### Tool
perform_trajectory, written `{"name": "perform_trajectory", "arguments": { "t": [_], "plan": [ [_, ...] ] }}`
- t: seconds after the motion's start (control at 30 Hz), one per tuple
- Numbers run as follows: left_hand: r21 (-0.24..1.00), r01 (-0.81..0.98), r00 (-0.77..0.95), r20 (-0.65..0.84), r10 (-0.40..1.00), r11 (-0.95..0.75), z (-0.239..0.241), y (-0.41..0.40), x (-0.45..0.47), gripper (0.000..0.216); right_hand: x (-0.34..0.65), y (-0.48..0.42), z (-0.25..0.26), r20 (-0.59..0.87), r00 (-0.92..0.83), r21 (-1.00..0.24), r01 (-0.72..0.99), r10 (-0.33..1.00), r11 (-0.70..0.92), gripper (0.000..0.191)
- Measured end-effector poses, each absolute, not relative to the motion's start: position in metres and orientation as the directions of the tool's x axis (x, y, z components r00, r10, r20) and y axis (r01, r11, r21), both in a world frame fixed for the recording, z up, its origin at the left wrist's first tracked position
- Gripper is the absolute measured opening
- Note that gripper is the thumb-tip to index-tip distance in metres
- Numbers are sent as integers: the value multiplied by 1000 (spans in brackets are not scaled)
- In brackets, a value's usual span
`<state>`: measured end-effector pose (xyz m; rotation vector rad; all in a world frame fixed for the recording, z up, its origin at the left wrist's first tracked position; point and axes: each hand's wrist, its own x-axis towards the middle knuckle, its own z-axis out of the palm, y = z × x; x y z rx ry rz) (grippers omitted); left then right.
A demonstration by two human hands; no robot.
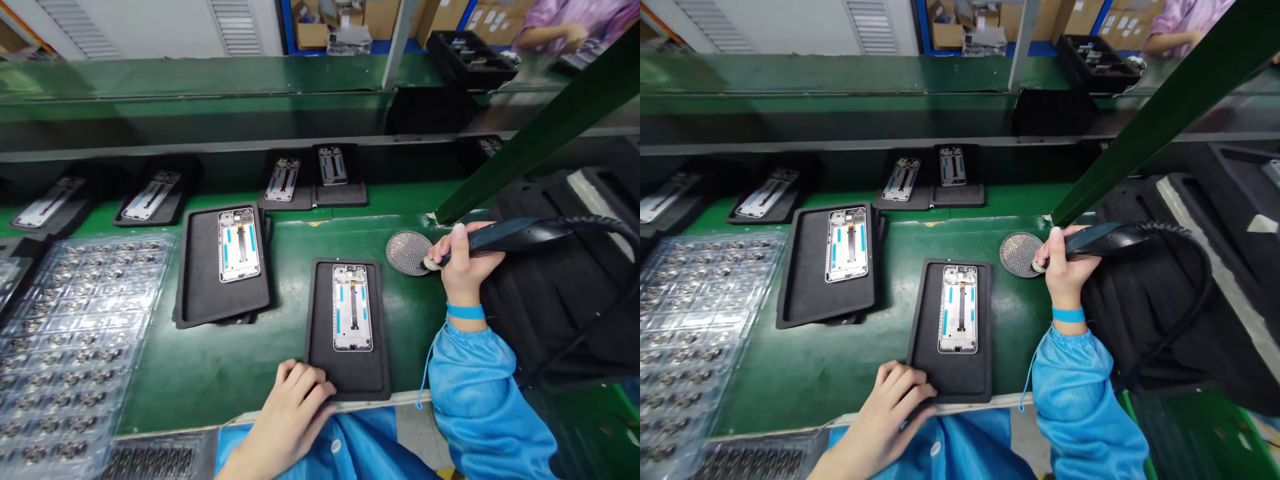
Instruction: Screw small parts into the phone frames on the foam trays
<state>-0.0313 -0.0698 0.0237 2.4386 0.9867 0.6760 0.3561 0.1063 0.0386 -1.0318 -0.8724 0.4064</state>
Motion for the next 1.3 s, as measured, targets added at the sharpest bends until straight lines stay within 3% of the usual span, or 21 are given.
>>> {"name": "perform_trajectory", "arguments": {
  "t": [0.1,0.27,0.47,0.83,1.07,1.3],
  "plan": [
    [575,490,627,288,723,-655,29,-46,-31,19,356,105,38,450,595,-869,120,666,479,66],
    [570,500,571,349,743,-652,17,29,-8,28,359,102,35,446,577,-874,116,685,472,70],
    [584,636,508,175,844,-504,-1,103,31,50,362,103,34,445,605,-871,120,661,476,68],
    [668,539,561,169,811,-512,-10,80,24,56,360,100,38,447,581,-880,151,680,450,71],
    [729,572,472,82,878,-376,-1,86,36,46,328,87,70,492,571,-832,84,657,549,52],
    [764,573,449,10,893,-297,8,88,43,45,251,86,77,413,325,-885,-78,851,460,55]
  ]
}}
